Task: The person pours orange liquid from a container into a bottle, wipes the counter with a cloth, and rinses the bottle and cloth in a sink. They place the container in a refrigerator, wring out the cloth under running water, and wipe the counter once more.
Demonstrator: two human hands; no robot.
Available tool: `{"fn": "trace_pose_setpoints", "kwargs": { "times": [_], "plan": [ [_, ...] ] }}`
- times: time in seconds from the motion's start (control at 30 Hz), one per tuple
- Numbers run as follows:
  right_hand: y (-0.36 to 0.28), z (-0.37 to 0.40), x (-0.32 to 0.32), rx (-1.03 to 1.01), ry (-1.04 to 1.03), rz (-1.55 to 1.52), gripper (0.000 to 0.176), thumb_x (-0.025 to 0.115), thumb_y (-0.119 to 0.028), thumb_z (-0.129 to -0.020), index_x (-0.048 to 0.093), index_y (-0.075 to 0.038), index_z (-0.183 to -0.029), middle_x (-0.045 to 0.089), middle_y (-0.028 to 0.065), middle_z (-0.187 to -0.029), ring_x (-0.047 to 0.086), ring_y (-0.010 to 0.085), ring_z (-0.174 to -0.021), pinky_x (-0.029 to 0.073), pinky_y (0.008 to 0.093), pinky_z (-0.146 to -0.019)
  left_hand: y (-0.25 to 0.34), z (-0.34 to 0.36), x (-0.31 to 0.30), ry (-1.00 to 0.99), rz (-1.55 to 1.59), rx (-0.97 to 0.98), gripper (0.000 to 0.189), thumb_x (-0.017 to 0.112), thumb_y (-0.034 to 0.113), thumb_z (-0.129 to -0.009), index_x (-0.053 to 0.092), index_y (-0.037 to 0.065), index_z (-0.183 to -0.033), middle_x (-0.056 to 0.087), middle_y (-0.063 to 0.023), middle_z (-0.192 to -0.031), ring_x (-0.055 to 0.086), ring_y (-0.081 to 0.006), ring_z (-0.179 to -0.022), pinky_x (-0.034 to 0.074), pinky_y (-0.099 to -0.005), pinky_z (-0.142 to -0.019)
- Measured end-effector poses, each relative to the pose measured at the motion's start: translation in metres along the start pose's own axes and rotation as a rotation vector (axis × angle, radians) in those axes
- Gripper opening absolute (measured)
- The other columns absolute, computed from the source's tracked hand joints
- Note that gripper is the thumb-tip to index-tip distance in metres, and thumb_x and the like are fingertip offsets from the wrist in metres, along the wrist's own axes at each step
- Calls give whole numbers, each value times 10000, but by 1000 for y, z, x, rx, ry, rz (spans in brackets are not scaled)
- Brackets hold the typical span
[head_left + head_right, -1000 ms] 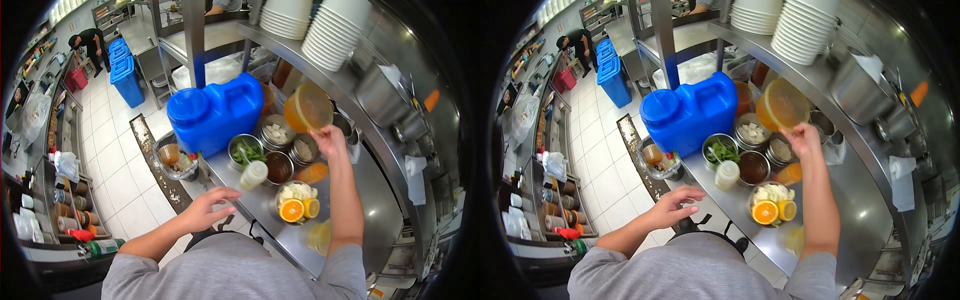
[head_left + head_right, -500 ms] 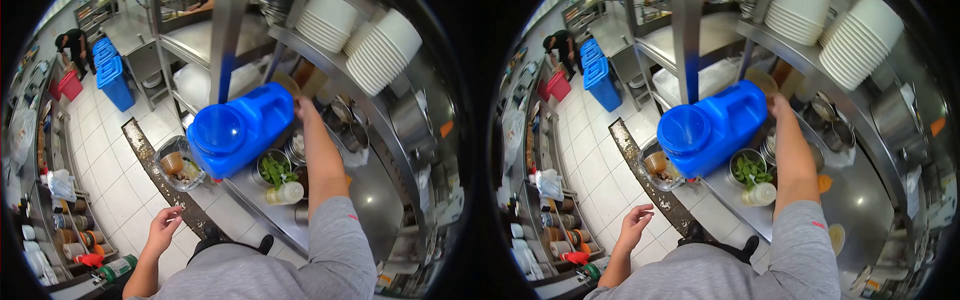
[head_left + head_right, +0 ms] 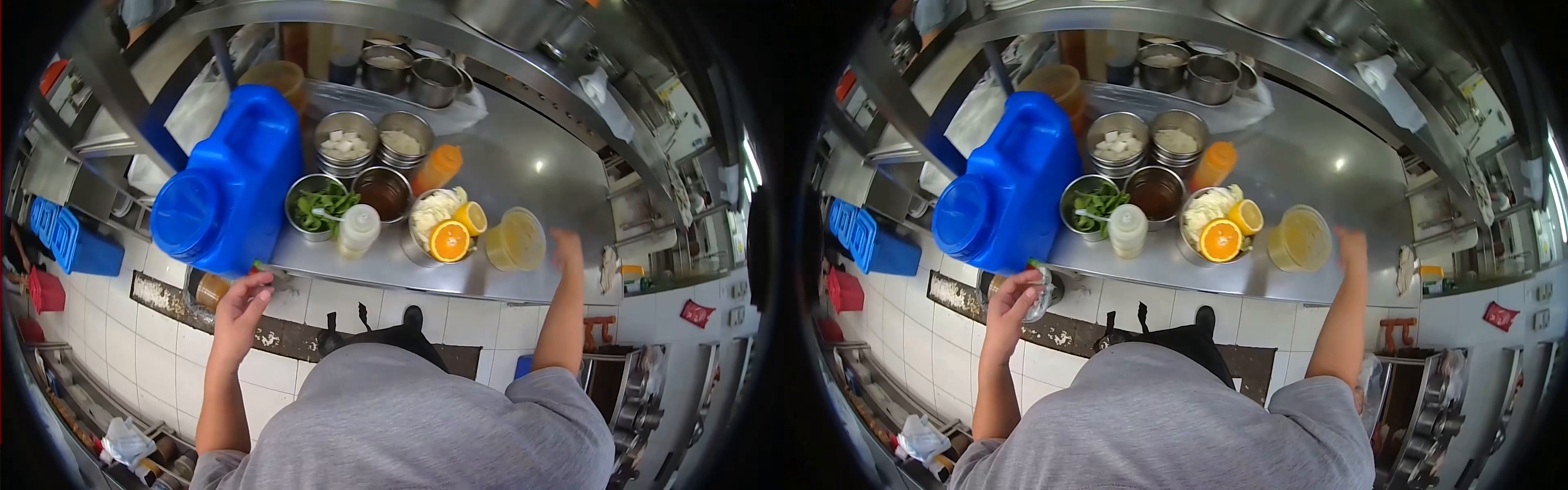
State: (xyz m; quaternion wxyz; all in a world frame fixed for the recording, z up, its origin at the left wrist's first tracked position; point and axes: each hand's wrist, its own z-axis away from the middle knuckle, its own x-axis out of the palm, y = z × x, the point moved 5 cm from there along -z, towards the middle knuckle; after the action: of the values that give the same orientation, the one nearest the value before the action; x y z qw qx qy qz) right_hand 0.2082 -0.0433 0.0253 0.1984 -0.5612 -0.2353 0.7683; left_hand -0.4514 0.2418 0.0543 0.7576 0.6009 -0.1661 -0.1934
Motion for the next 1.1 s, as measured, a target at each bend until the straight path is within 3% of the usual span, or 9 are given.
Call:
{"fn": "trace_pose_setpoints", "kwargs": {
  "times": [0.07,0.13,0.23,0.33,0.57,0.77,0.83,0.93,1.1],
  "plan": [
    [38,40,19,261,-143,-132,661,699,-350,-783,497,6,-1302,598,209,-1161,636,331,-930,545,418,-724,14,-11,19,-59,-77,28,335,578,132,-942,550,-20,-1239,610,-80,-1178,585,-165,-1069,437,-298,-934],
    [50,61,47,448,-360,-667,508,655,-262,-796,532,8,-1208,591,225,-1137,642,368,-915,563,414,-714,18,-14,36,-77,-67,35,327,580,126,-941,552,-16,-1235,610,-85,-1181,585,-171,-1076,435,-301,-951],
    [55,53,62,342,-575,-888,348,579,-150,-791,544,12,-1097,609,227,-1073,655,347,-856,571,392,-692,10,-14,62,-151,20,0,318,585,114,-942,554,-3,-1237,603,-82,-1200,584,-177,-1082,440,-301,-945],
    [77,17,70,332,-516,-960,303,510,-73,-775,539,27,-1059,630,208,-976,663,312,-797,567,358,-644,0,-11,77,-179,-19,-51,324,591,126,-942,554,-1,-1238,602,-86,-1203,585,-180,-1083,440,-308,-948],
    [63,8,45,290,-438,-793,264,528,-92,-816,546,24,-1052,637,181,-965,665,286,-707,558,348,-607,-11,-6,71,-168,-118,-92,346,601,163,-939,554,5,-1244,601,-81,-1210,584,-169,-1077,438,-301,-934],
    [25,8,46,134,-358,-363,423,643,-293,-880,545,-39,-1203,622,151,-1059,640,289,-841,542,395,-651,-15,4,64,-127,-119,-114,348,598,155,-935,557,-4,-1242,595,-87,-1224,583,-176,-1081,435,-305,-945],
    [21,-13,53,91,-273,-222,486,669,-327,-872,529,-48,-1245,620,132,-1096,611,302,-938,524,469,-746,-17,6,63,-125,-129,-125,350,596,154,-936,555,-8,-1243,594,-89,-1226,582,-177,-1081,436,-308,-948],
    [14,-19,69,217,-331,-350,496,658,-369,-890,523,-66,-1259,602,131,-1160,595,316,-968,472,549,-859,-21,8,58,-114,-128,-130,358,595,159,-939,550,-15,-1248,592,-91,-1229,579,-175,-1081,437,-311,-952],
    [16,-29,91,379,-546,-734,471,607,-321,-934,485,-55,-1302,555,153,-1262,552,349,-1119,431,575,-944,-21,12,54,-113,-164,-134,374,602,183,-940,550,-9,-1257,594,-80,-1218,579,-152,-1055,442,-293,-915]
  ]
}}
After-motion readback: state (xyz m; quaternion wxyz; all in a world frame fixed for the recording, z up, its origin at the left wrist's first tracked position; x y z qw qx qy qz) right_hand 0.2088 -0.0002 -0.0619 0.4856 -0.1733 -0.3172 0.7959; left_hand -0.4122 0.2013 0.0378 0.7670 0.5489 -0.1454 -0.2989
